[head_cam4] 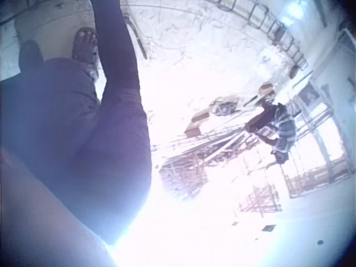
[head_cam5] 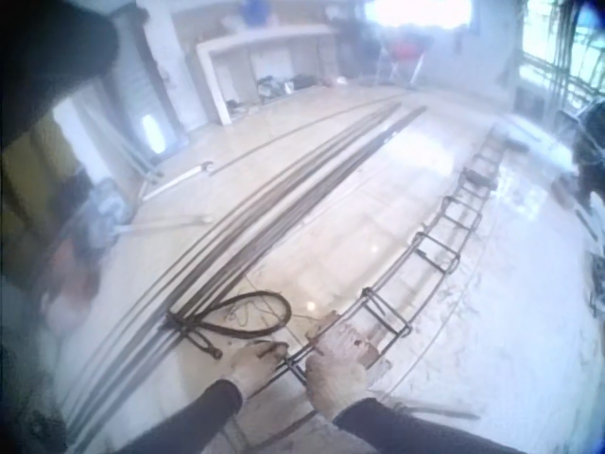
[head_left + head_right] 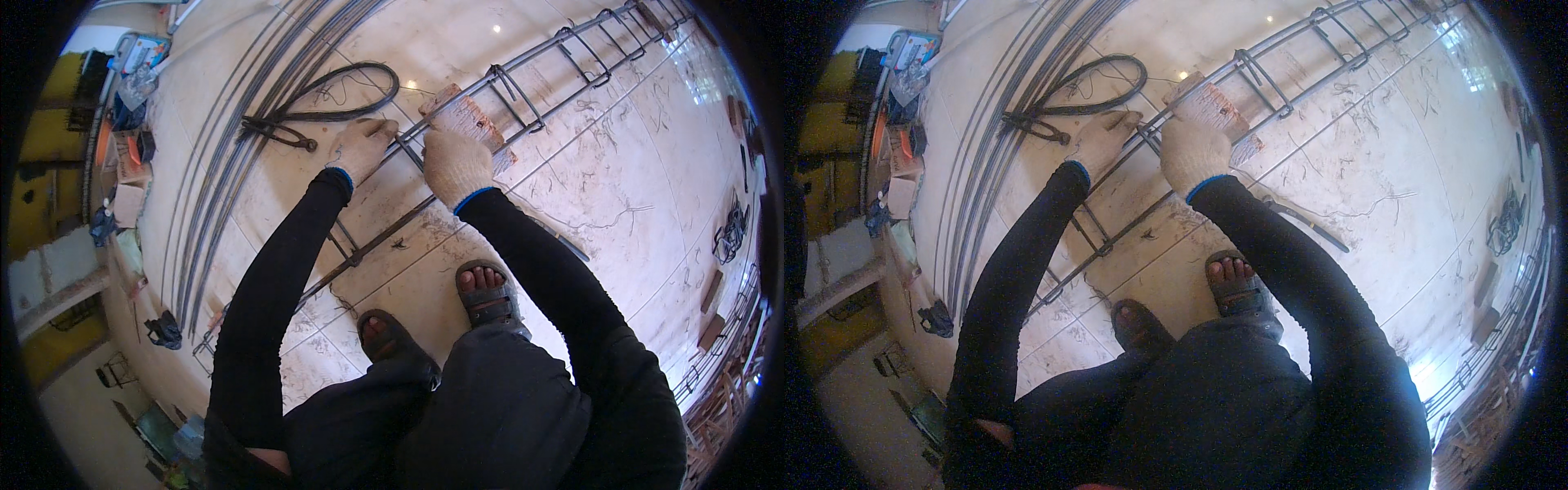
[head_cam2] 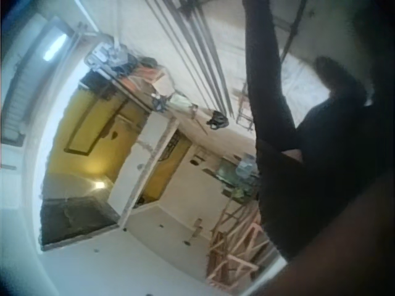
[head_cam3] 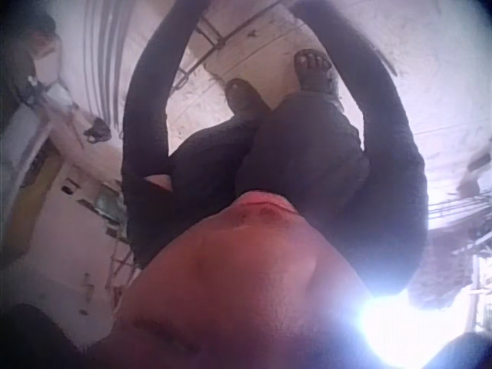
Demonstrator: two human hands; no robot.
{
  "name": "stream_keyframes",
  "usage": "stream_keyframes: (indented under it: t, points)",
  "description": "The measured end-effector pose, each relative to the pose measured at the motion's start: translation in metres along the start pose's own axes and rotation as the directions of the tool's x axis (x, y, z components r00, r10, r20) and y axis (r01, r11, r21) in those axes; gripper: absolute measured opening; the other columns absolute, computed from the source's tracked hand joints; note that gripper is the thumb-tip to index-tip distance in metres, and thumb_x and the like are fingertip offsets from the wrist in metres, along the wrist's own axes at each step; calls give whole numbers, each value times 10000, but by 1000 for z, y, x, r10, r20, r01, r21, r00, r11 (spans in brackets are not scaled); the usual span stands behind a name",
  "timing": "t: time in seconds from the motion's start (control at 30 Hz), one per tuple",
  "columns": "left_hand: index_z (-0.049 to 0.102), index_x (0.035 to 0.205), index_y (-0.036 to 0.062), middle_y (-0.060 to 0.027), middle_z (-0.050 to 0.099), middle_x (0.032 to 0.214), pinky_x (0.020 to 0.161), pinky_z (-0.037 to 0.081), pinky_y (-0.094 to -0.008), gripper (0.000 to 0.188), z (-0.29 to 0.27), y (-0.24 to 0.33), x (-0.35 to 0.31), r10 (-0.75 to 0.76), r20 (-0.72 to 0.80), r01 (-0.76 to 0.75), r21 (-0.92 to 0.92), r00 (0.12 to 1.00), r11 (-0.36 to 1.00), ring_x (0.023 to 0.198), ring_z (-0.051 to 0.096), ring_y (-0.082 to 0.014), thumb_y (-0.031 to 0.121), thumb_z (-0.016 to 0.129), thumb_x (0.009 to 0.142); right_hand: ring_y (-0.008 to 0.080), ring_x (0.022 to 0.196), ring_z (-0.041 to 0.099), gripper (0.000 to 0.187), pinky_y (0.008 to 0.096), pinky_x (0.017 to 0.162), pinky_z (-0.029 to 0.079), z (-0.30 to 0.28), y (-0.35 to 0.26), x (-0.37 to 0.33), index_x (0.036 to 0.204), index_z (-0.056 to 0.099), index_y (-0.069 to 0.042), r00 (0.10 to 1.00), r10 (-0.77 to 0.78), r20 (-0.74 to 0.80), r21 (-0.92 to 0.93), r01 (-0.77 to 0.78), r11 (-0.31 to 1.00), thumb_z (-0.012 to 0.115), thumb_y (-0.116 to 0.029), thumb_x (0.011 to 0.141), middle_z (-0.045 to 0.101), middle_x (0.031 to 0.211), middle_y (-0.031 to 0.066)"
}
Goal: The person assembles a metal ladder-like frame on a tiled floor. They place metal rods into the frame, wrap wire around the joints by hand, and use pliers to twist and secure the wire at multiple points.
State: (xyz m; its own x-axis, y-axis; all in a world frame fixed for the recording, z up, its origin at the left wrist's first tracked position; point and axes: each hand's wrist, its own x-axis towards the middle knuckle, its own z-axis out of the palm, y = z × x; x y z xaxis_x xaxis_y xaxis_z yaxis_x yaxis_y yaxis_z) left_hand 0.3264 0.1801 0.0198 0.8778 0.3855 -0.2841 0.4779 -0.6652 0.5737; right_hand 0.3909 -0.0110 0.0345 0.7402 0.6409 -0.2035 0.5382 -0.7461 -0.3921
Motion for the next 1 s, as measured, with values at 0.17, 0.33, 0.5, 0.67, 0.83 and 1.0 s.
stream_keyframes:
  t: [0.17, 0.33, 0.5, 0.67, 0.83, 1.0]
  points:
    - [811, 1196, 94, -158, 796, 1151, 959, 545, -399, 417, 11, -9, 4, -79, -34, 73, -166, 996, 983, 1073, 743, -320, 444, 718, 989, 418, 972, 751, 193, 541, 834, 595, 9, -4, 2, 979, 766, -87, 998, 4, 62, 56, -8, 998, 654, -242, 960, 762, 980, 196]
    - [815, 1151, 57, -125, 807, 1102, 893, 571, -364, 316, 30, 7, -17, -168, -191, 80, -400, 967, 913, 972, 765, -251, 321, 754, 989, 406, 997, 743, 200, 539, 853, 588, 15, 5, 5, 991, 773, -111, 998, -20, 55, 127, 13, 992, 646, -263, 964, 760, 1004, 179]
    - [819, 1136, 42, -122, 806, 1070, 886, 575, -330, 222, 51, -10, -22, -115, -277, -63, -562, 954, 825, 965, 761, -217, 185, 781, 970, 404, 984, 740, 207, 539, 838, 586, 14, 8, 11, 986, 775, -117, 994, -84, 64, 88, 78, 993, 635, -266, 956, 755, 990, 187]
    - [827, 1123, 59, -122, 805, 1087, 899, 580, -328, 209, 52, -3, -27, -106, -360, -108, -526, 927, 844, 982, 765, -221, 164, 793, 946, 411, 963, 736, 223, 541, 827, 580, 1, 6, 14, 947, 790, -101, 988, -126, 85, 38, 123, 992, 618, -243, 942, 755, 946, 197]
    - [834, 1118, 99, -118, 796, 1110, 905, 589, -345, 205, 60, -13, -25, -17, -446, -207, -449, 895, 869, 993, 765, -268, 180, 792, 934, 427, 915, 727, 283, 554, 820, 570, -37, -8, 22, 925, 789, -62, 976, -197, 89, 94, 188, 978, 619, -287, 946, 752, 925, 205]
    - [813, 1186, 164, -117, 767, 1085, 917, 584, -390, 264, 45, 1, -36, 135, -436, -256, -233, 890, 938, 1031, 737, -311, 229, 792, 931, 452, 976, 753, 373, 547, 909, 595, -53, -23, 33, 960, 808, -6, 976, -210, 53, 44, 208, 977, 587, -306, 981, 767, 999, 262]
